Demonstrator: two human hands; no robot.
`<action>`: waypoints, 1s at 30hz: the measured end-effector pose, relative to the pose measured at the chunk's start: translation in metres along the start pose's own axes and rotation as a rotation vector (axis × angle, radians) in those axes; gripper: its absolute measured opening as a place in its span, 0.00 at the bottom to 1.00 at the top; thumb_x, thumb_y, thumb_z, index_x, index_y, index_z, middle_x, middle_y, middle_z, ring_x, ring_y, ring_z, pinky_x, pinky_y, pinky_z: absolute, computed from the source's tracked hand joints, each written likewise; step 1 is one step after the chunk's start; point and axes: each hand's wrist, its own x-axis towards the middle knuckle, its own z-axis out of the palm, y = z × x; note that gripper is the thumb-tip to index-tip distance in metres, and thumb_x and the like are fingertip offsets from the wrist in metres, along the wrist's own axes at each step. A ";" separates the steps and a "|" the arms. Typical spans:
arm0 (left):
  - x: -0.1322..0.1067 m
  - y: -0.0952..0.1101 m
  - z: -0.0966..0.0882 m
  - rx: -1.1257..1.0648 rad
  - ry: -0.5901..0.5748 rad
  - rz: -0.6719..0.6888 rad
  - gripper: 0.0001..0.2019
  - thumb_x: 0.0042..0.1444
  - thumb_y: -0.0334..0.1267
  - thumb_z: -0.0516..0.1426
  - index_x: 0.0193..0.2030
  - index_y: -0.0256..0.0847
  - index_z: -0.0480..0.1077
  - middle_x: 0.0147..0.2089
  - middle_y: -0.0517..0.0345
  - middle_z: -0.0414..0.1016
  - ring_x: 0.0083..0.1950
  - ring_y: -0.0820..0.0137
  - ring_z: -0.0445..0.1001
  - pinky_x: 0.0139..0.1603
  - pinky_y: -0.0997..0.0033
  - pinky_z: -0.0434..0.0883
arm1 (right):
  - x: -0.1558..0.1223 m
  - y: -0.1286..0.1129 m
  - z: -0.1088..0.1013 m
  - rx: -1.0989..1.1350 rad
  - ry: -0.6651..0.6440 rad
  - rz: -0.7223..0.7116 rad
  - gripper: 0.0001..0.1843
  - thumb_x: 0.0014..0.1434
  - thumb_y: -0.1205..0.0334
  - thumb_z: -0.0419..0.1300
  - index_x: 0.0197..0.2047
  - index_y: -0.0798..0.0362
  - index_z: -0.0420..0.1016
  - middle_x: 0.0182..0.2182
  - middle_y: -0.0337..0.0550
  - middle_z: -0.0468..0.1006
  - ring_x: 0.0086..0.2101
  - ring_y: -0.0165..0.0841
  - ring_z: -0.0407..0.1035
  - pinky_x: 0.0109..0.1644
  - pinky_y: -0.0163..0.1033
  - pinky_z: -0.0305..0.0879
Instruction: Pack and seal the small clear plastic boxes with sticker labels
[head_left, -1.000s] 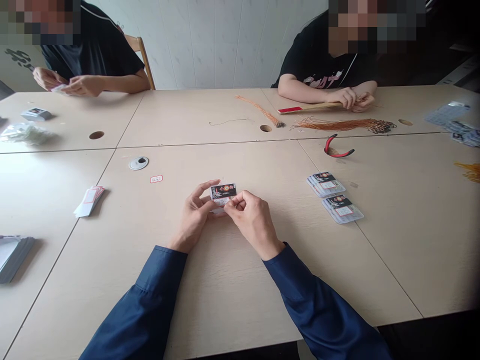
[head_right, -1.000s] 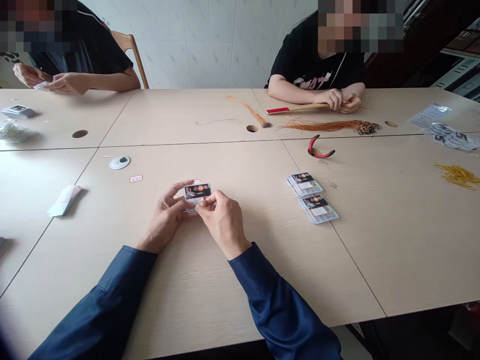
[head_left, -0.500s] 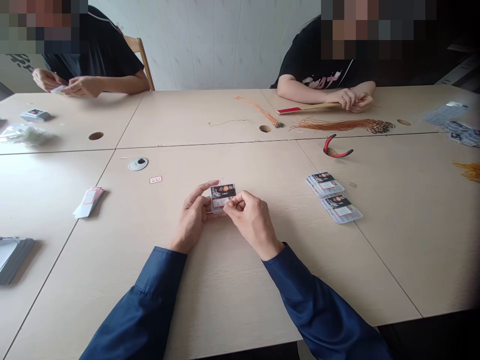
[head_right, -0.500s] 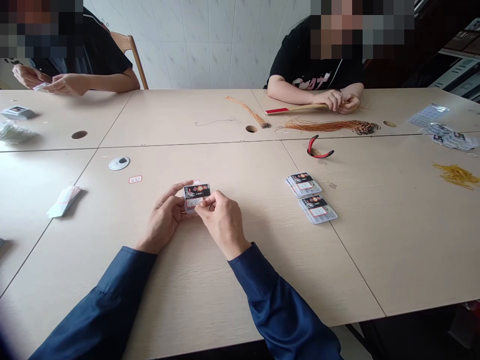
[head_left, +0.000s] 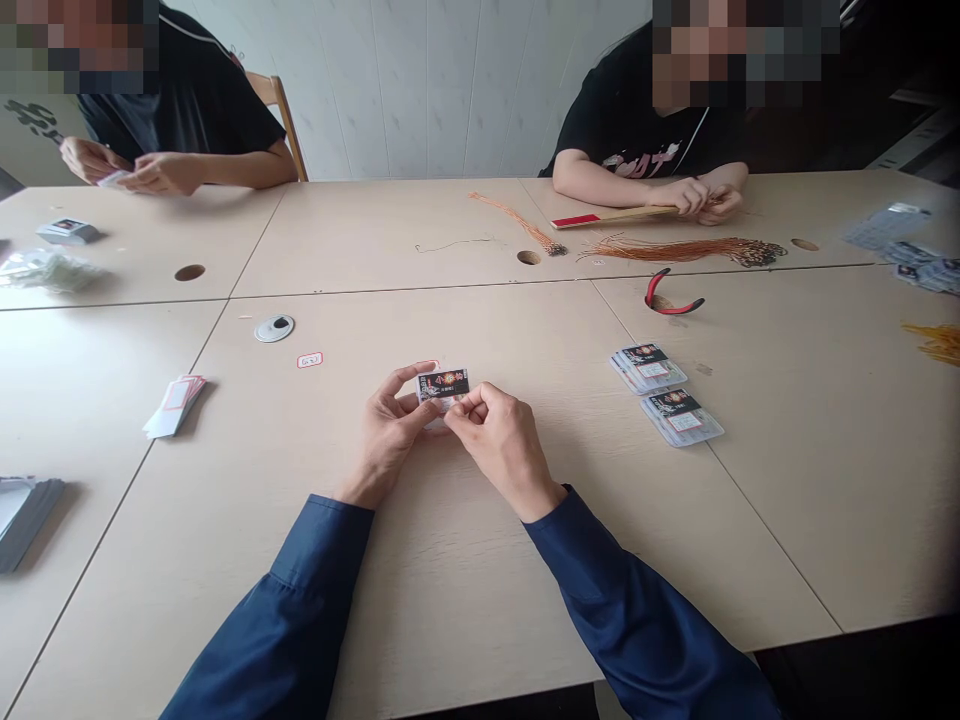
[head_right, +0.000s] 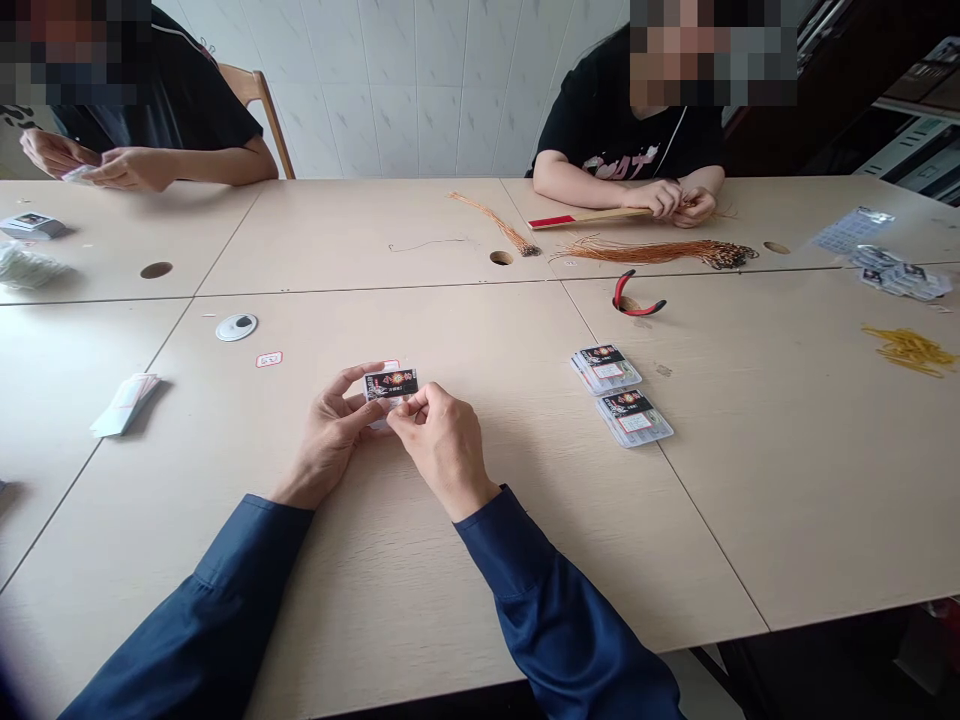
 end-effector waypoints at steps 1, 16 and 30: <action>0.000 0.000 0.000 -0.001 0.001 -0.001 0.28 0.49 0.39 0.69 0.57 0.43 0.70 0.46 0.50 0.82 0.42 0.63 0.81 0.39 0.68 0.78 | 0.000 0.000 0.000 0.001 -0.003 0.001 0.09 0.53 0.57 0.60 0.25 0.50 0.66 0.21 0.37 0.76 0.22 0.30 0.67 0.28 0.34 0.58; -0.002 0.002 0.003 0.009 0.006 0.012 0.29 0.47 0.41 0.70 0.56 0.40 0.69 0.42 0.51 0.83 0.41 0.64 0.81 0.43 0.67 0.76 | -0.001 -0.001 -0.001 -0.002 -0.019 0.006 0.12 0.55 0.54 0.60 0.25 0.50 0.66 0.22 0.38 0.77 0.22 0.31 0.69 0.28 0.34 0.59; -0.002 0.001 0.001 0.053 -0.027 0.018 0.29 0.49 0.41 0.69 0.58 0.41 0.68 0.45 0.48 0.83 0.43 0.61 0.81 0.43 0.66 0.77 | 0.000 0.001 0.000 -0.009 -0.006 0.010 0.12 0.55 0.54 0.60 0.25 0.49 0.66 0.21 0.37 0.76 0.22 0.31 0.68 0.28 0.34 0.59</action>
